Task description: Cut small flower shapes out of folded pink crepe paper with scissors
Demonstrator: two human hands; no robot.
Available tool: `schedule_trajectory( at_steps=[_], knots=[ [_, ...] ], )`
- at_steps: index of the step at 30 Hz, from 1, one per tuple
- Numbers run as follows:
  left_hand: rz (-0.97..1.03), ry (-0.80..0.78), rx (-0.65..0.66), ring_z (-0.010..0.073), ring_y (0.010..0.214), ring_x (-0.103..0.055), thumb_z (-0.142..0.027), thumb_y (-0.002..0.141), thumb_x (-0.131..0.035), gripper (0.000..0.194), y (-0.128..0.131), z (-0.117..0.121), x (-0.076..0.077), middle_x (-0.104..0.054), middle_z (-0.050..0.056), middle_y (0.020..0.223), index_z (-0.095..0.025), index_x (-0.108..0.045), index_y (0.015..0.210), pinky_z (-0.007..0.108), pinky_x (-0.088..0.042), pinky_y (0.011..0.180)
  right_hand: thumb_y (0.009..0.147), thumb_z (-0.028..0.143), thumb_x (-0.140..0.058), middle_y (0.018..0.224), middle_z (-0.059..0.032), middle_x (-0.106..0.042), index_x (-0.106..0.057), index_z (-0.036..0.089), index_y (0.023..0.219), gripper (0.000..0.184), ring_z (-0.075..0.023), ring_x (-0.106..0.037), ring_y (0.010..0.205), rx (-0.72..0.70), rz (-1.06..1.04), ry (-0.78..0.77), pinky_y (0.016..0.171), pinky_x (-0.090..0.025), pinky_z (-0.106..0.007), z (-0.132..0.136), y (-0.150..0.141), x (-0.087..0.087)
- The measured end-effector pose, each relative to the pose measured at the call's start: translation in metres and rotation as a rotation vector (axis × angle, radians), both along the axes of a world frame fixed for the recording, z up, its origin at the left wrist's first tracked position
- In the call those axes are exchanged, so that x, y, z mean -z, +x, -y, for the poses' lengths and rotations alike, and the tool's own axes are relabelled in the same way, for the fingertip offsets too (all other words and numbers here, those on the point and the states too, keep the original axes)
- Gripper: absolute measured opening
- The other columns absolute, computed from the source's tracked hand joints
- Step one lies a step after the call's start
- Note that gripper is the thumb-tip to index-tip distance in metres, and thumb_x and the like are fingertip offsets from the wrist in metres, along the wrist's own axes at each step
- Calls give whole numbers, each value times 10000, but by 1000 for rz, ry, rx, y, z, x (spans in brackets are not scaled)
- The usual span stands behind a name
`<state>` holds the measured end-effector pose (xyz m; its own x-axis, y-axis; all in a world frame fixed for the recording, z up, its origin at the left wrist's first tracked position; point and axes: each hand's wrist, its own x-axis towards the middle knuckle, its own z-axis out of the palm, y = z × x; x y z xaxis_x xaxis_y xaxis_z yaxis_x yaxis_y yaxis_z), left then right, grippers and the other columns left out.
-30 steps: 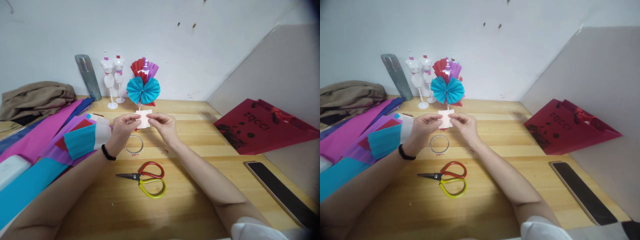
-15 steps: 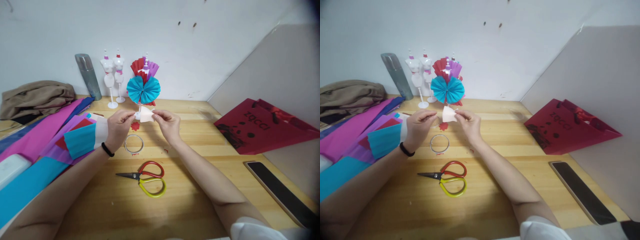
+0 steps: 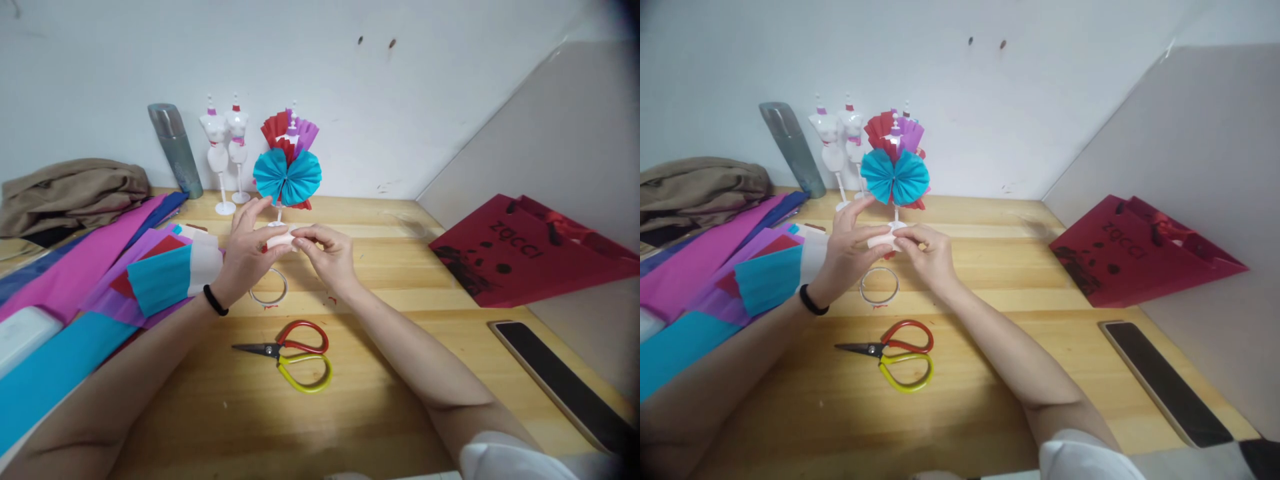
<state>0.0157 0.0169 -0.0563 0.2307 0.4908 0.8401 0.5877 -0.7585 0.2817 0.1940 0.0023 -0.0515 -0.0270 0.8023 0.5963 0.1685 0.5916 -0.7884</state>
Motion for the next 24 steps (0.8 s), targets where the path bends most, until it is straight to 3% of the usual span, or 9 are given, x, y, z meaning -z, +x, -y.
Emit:
schedule_trajectory(
  at_steps=[4, 8, 14, 19, 24],
  knots=[
    [12, -46, -6, 276, 1281, -523, -321, 850, -726, 92, 1, 3, -3, -610, 56, 1343, -257, -756, 909, 507, -419, 1096, 815, 201, -665, 850, -41, -776, -770, 209, 807, 106, -185, -712, 794, -30, 27, -12, 768, -550, -324, 2, -1, -1],
    [25, -45, 25, 259, 1250, -549, -296, 867, -705, 75, 1, 3, -1, -673, 49, 1255, -267, -765, 902, 480, -447, 1061, 810, 228, -671, 863, -45, -779, -764, 206, 810, 96, -185, -707, 780, -13, 22, -37, 742, -552, -320, 0, -1, 1],
    [46, -62, 52, 229, 1040, -626, -252, 856, -716, 55, 1, 1, 2, -753, 42, 961, -233, -767, 868, 416, -482, 953, 808, 225, -669, 861, -51, -779, -765, 191, 820, 103, -181, -708, 776, -22, 21, -55, 741, -550, -313, -1, 0, 2],
    [74, -162, 127, 208, 865, -639, -270, 860, -706, 100, 1, 2, -2, -745, 27, 789, -227, -763, 791, 356, -480, 823, 801, 257, -684, 878, -54, -781, -763, 194, 830, 105, -178, -696, 753, -10, 75, -70, 724, -544, -313, -2, 1, 1],
    [152, -360, 184, 209, 821, -645, -334, 845, -706, 151, 2, 6, -6, -744, 31, 759, -243, -769, 741, 351, -475, 799, 805, 246, -683, 829, -47, -751, -762, 203, 847, 99, -165, -648, 693, 3, 167, -16, 679, -521, -315, -4, 4, -1]
  ],
)
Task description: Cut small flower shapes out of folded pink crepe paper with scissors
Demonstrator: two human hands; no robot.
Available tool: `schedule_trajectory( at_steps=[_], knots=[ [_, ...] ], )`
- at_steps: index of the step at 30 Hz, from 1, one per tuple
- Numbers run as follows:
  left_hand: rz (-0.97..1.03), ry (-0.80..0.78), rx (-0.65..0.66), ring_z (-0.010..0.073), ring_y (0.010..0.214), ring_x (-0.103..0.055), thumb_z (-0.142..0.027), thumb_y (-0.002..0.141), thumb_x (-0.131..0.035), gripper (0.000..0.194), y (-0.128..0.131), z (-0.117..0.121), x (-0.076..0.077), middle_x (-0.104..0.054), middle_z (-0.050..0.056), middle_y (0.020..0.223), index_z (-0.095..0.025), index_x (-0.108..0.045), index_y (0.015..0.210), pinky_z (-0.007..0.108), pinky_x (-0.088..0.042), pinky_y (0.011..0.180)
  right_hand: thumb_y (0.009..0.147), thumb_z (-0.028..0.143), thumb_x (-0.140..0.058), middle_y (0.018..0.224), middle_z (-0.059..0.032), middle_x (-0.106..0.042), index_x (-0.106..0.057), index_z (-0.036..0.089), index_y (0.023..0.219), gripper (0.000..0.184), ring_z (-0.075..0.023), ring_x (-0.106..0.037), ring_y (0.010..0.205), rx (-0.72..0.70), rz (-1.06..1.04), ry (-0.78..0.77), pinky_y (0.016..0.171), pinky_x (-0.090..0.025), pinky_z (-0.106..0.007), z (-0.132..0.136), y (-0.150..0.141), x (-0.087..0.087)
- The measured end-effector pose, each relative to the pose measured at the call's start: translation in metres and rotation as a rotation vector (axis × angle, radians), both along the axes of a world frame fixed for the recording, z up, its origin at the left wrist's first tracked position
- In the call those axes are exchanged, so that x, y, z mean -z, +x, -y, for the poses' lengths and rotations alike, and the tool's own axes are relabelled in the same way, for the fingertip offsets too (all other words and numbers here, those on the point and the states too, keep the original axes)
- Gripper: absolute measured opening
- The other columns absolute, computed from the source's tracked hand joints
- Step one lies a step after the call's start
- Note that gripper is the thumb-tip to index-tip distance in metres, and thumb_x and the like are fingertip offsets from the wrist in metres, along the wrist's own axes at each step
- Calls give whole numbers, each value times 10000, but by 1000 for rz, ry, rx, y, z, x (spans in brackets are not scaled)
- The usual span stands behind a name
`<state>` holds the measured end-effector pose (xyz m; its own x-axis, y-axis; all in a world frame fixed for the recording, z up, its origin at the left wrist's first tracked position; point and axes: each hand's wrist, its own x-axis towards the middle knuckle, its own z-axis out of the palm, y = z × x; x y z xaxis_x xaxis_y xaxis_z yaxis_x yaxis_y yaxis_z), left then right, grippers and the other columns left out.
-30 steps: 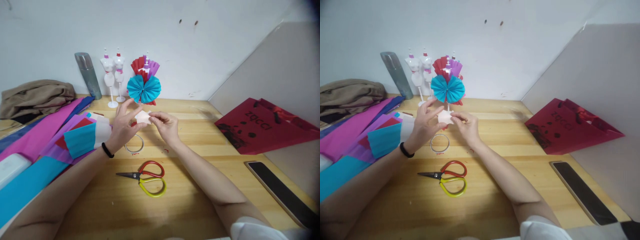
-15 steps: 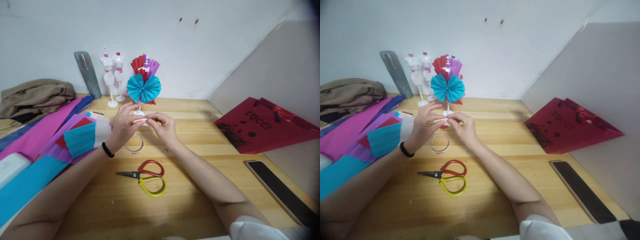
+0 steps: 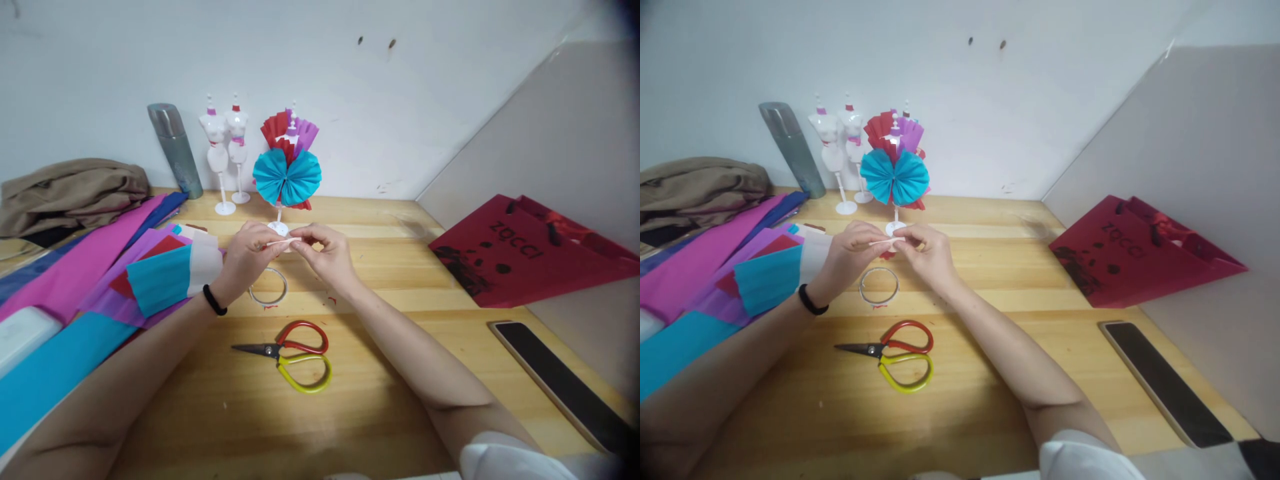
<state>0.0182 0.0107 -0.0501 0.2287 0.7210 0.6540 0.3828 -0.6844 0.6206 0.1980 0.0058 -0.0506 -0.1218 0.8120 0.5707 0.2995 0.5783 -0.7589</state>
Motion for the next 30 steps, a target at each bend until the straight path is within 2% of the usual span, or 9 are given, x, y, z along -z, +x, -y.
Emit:
schedule_trajectory(
  at_steps=[5, 8, 10, 12, 15, 18, 21, 25, 30],
  knots=[
    [66, -336, 80, 168, 677, -602, -371, 822, -662, 261, 0, 2, -3, -661, 13, 632, -193, -715, 638, 292, -457, 666, 790, 222, -690, 878, -64, -691, -733, 191, 771, 56, -199, -646, 835, 5, 47, 81, 758, -506, -340, -2, 3, -3],
    [36, -421, 110, 140, 598, -523, -418, 819, -621, 361, -1, 1, -4, -566, -8, 552, -180, -644, 548, 267, -392, 587, 788, 221, -653, 872, -59, -693, -687, 182, 740, 71, -200, -651, 842, -55, 34, 9, 760, -498, -334, -5, 4, -2],
    [16, -409, 88, 135, 582, -498, -428, 852, -553, 423, 0, 0, -5, -526, -10, 525, -181, -601, 513, 267, -373, 583, 790, 213, -609, 751, -31, -675, -653, 178, 733, 80, -172, -626, 700, -98, 34, -108, 670, -481, -305, -6, 3, -1],
    [-7, -364, 24, 145, 606, -523, -413, 882, -502, 425, 1, 1, -6, -566, -1, 555, -184, -620, 543, 275, -386, 616, 784, 198, -583, 674, -9, -648, -632, 176, 726, 79, -150, -588, 614, -102, 62, -191, 620, -455, -286, -6, 2, -1],
    [-116, -262, -43, 169, 685, -571, -387, 843, -577, 293, 4, 4, -6, -662, 15, 665, -198, -694, 653, 298, -405, 689, 784, 180, -575, 679, -8, -662, -631, 175, 722, 84, -142, -591, 619, -80, 126, -202, 622, -444, -275, -3, 1, 0],
    [-257, -180, -61, 176, 691, -556, -322, 809, -608, 236, 7, 6, -4, -660, 19, 651, -200, -683, 622, 312, -390, 701, 792, 181, -576, 688, -16, -686, -648, 175, 725, 99, -147, -617, 636, -77, 157, -203, 634, -450, -278, -2, 1, 1],
    [-278, -215, -65, 161, 634, -530, -267, 815, -568, 255, 7, 6, -2, -644, 16, 617, -196, -673, 594, 295, -358, 623, 761, 200, -613, 679, -15, -687, -677, 170, 794, 78, -151, -628, 626, -57, 77, -267, 630, -463, -282, -3, -1, 2],
    [-90, -374, 17, 117, 522, -460, -283, 755, -615, 261, 4, 2, -2, -539, -15, 490, -183, -626, 514, 247, -311, 511, 694, 319, -724, 693, -1, -678, -681, 162, 899, 262, -144, -622, 628, -147, -106, -405, 632, -479, -280, -3, -3, 1],
    [63, -760, 180, 91, 417, -461, -309, 694, -668, 204, 1, 0, -8, -559, -14, 460, -168, -658, 547, 206, -329, 422, 603, 429, -817, 568, 14, -622, -628, 159, 633, 332, -101, -536, 526, -251, -176, -569, 540, -411, -240, -4, -2, -1]
  ],
)
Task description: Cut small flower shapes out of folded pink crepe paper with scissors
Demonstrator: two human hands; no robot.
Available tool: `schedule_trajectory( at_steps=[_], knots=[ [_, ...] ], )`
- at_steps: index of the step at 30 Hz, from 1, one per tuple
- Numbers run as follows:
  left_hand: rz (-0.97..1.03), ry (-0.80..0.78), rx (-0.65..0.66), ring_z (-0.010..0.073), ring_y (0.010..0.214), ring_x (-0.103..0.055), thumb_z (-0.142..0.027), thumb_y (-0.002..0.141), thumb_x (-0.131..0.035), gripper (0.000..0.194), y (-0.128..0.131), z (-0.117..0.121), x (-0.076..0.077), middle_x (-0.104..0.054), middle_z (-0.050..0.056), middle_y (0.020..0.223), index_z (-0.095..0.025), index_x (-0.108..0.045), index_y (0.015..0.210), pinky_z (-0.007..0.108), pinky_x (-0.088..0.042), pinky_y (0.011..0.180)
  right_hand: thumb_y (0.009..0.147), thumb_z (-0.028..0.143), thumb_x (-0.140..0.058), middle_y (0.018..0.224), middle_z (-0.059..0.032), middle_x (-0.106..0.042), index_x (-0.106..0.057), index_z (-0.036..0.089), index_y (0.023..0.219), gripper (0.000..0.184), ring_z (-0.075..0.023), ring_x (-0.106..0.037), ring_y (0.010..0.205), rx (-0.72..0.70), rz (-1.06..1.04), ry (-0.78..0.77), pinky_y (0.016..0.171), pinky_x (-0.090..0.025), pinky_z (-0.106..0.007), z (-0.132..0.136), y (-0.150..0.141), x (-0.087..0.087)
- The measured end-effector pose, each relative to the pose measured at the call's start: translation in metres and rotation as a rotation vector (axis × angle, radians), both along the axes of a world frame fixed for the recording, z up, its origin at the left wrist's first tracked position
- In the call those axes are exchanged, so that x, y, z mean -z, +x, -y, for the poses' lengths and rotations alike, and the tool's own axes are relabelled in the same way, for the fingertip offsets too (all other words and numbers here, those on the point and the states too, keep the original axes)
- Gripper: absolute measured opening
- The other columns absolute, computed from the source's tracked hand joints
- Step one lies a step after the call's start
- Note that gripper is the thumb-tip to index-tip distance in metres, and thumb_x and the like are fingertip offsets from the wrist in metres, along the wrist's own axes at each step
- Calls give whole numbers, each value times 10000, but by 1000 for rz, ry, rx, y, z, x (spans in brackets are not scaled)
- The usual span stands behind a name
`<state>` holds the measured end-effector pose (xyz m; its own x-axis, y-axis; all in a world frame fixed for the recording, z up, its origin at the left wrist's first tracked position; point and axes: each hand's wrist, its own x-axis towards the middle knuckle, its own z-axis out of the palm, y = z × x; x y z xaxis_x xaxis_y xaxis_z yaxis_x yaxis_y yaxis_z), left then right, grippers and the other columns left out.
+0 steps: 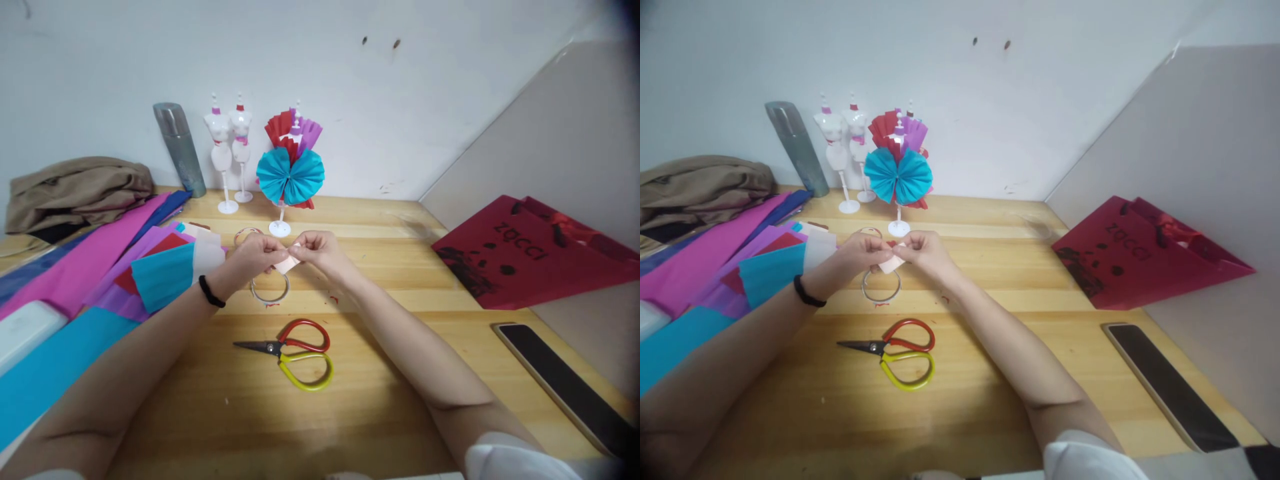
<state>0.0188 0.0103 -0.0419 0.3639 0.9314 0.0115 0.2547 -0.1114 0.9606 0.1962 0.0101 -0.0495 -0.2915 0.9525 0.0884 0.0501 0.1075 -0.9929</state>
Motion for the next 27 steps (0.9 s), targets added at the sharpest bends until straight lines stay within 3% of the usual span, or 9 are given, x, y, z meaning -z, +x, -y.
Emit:
schedule_trajectory(
  at_steps=[5, 8, 11, 14, 17, 20, 24, 27],
  knots=[
    [82, -130, 70, 88, 393, -483, -321, 681, -741, 222, 0, 0, -2, -576, 0, 437, -158, -674, 546, 190, -364, 398, 592, 429, -821, 524, 9, -608, -635, 159, 601, 328, -104, -525, 498, 22, -20, -87, 505, -395, -236, -4, 3, 2],
    [138, -194, -21, 86, 430, -508, -342, 672, -794, 248, -1, -1, 0, -595, 12, 475, -146, -685, 566, 183, -399, 419, 626, 434, -797, 563, 2, -620, -637, 164, 632, 314, -115, -540, 522, 47, 2, -11, 530, -421, -252, -5, 4, 4],
    [192, -241, -150, 87, 467, -539, -474, 745, -742, 373, -3, -3, 3, -645, 44, 556, -149, -674, 574, 179, -417, 426, 732, 424, -723, 632, -7, -641, -633, 184, 673, 264, -138, -563, 583, 195, 53, 259, 596, -461, -285, -4, 5, 3],
    [217, -362, -74, 100, 429, -531, -671, 790, -596, 580, -5, -3, 2, -666, 96, 578, -138, -691, 580, 200, -382, 379, 855, 353, -639, 729, -42, -686, -662, 211, 717, 199, -186, -609, 705, 346, 213, 668, 712, -493, -343, 0, 7, 2],
    [326, -464, 68, 103, 414, -514, -714, 732, -631, 598, -2, 2, -1, -654, 92, 567, -133, -710, 618, 205, -345, 358, 893, 302, -622, 787, -74, -710, -700, 241, 754, 171, -226, -629, 768, 317, 370, 1003, 737, -487, -387, 1, 9, 4],
    [451, -402, 77, 80, 449, -506, -564, 671, -789, 434, 3, 8, -6, -652, 49, 612, -138, -710, 690, 178, -328, 376, 903, 261, -603, 835, -71, -723, -714, 272, 786, 161, -235, -649, 811, 214, 421, 1177, 733, -483, -400, -1, 11, 8],
    [526, -318, 35, 54, 462, -464, -358, 629, -853, 296, 6, 12, -6, -586, 5, 561, -120, -677, 639, 169, -331, 413, 883, 320, -621, 1057, -86, -720, -716, 293, 949, 118, -274, -654, 1024, 124, 402, 1129, 878, -494, -464, -1, 13, 8],
    [589, -223, -90, 67, 500, -495, -312, 644, -828, 235, 9, 11, 0, -600, 8, 575, -121, -699, 686, 180, -353, 446, 822, 430, -674, 1262, -135, -653, -630, 254, 1216, 434, -302, -614, 1141, 140, 269, 917, 903, -505, -467, 0, 13, 4]
  ],
)
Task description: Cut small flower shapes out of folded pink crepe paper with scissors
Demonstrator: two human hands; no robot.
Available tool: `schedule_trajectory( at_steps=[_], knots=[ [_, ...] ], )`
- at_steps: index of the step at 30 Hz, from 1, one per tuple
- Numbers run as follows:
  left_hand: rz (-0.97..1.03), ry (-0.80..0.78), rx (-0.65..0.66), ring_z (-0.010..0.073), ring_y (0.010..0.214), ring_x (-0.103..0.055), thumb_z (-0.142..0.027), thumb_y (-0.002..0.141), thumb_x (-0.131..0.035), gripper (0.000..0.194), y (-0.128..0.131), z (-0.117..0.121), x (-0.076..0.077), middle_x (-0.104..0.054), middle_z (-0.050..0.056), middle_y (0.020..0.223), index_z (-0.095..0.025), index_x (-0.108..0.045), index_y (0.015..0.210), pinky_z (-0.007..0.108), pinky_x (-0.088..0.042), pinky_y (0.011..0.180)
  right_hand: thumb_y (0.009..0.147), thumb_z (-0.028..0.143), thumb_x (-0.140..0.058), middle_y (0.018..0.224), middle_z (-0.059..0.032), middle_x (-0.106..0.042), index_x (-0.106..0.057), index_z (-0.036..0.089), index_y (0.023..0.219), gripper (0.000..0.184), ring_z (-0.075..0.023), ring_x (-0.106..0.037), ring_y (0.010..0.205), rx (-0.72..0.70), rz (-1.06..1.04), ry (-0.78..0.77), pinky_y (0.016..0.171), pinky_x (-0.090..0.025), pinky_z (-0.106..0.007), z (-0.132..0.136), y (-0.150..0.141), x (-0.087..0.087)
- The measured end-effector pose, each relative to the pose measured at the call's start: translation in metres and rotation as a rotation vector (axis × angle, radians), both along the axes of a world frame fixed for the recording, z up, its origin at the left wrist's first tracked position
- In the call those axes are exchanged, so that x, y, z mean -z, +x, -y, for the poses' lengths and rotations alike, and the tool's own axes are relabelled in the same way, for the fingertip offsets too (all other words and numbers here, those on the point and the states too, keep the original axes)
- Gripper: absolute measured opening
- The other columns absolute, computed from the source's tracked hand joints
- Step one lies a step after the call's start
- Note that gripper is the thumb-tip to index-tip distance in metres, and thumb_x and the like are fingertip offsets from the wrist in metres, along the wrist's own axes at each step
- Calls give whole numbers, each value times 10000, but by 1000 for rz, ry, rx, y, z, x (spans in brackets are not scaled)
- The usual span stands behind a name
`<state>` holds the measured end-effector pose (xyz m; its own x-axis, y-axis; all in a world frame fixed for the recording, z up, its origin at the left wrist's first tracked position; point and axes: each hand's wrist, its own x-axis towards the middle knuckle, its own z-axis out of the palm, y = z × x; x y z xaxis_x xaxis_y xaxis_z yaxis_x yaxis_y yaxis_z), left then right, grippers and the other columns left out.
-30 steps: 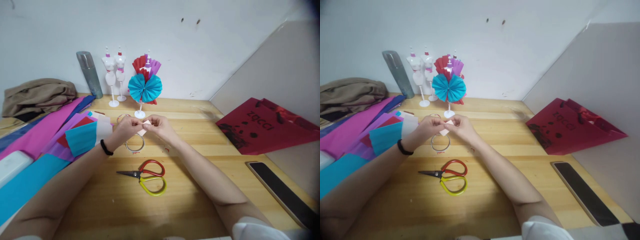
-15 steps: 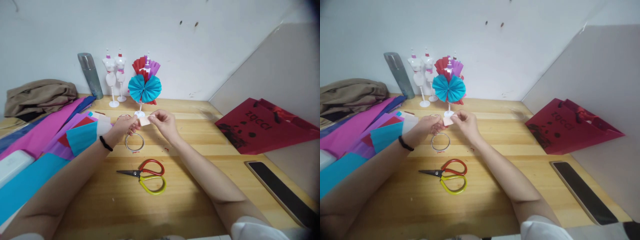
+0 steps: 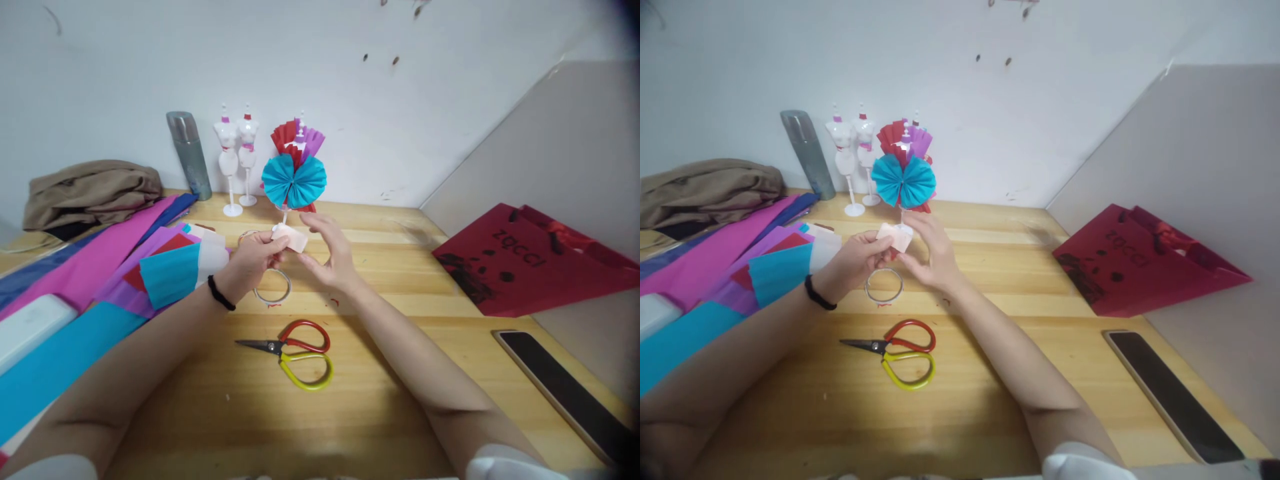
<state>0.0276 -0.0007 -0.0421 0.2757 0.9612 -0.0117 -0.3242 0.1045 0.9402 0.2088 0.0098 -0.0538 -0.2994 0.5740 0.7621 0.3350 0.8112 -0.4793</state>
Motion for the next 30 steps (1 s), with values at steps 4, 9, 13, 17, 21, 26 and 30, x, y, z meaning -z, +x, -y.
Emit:
schedule_trajectory(
  at_steps=[4, 9, 13, 17, 21, 26, 30],
  knots=[
    [-7, 65, -103, 74, 508, -493, -350, 656, -803, 233, 6, 0, 11, -594, -4, 558, -139, -708, 687, 194, -363, 470, 743, 456, -726, 1112, -99, -701, -615, 214, 1173, 506, -230, -662, 948, -53, -180, -381, 729, -529, -332, 0, -9, 0],
    [-53, 128, -169, 74, 500, -487, -388, 667, -787, 260, 12, 3, 17, -592, -10, 556, -148, -689, 648, 205, -362, 470, 704, 370, -729, 666, 10, -644, -624, 193, 755, 212, -137, -581, 619, -70, -316, -582, 596, -468, -267, 0, -20, 1],
    [-120, 171, -198, 83, 512, -500, -380, 701, -762, 233, 12, 6, 14, -609, -12, 585, -157, -713, 749, 208, -368, 470, 668, 318, -721, 587, 36, -610, -616, 191, 695, 167, -104, -520, 519, -57, -369, -632, 524, -415, -244, -2, -18, -3],
    [-224, 216, -241, 85, 506, -502, -359, 734, -734, 220, 10, 5, 14, -603, -10, 560, -160, -670, 669, 215, -379, 487, 639, 310, -734, 582, 33, -625, -614, 189, 682, 176, -103, -539, 512, -104, -360, -685, 519, -429, -241, -2, -16, -8],
    [-158, 212, -214, 74, 497, -497, -365, 716, -762, 254, 9, 2, 21, -594, -18, 545, -159, -637, 636, 202, -375, 484, 617, 335, -776, 575, 29, -630, -598, 184, 679, 241, -96, -547, 498, -209, -373, -780, 506, -429, -229, -1, -17, -7],
    [-102, 170, -141, 78, 491, -502, -520, 701, -757, 393, 10, -1, 28, -610, 7, 569, -142, -664, 650, 205, -381, 463, 607, 368, -790, 507, 39, -586, -567, 178, 635, 295, -72, -488, 432, -154, -374, -856, 442, -351, -201, -4, -14, -1],
    [-116, 155, -126, 74, 464, -477, -559, 722, -733, 430, 8, -2, 31, -585, 5, 525, -137, -681, 653, 205, -373, 453, 583, 357, -790, 460, 46, -554, -559, 181, 613, 292, -72, -462, 410, -78, -364, -868, 428, -323, -198, -10, -11, 5]
  ],
)
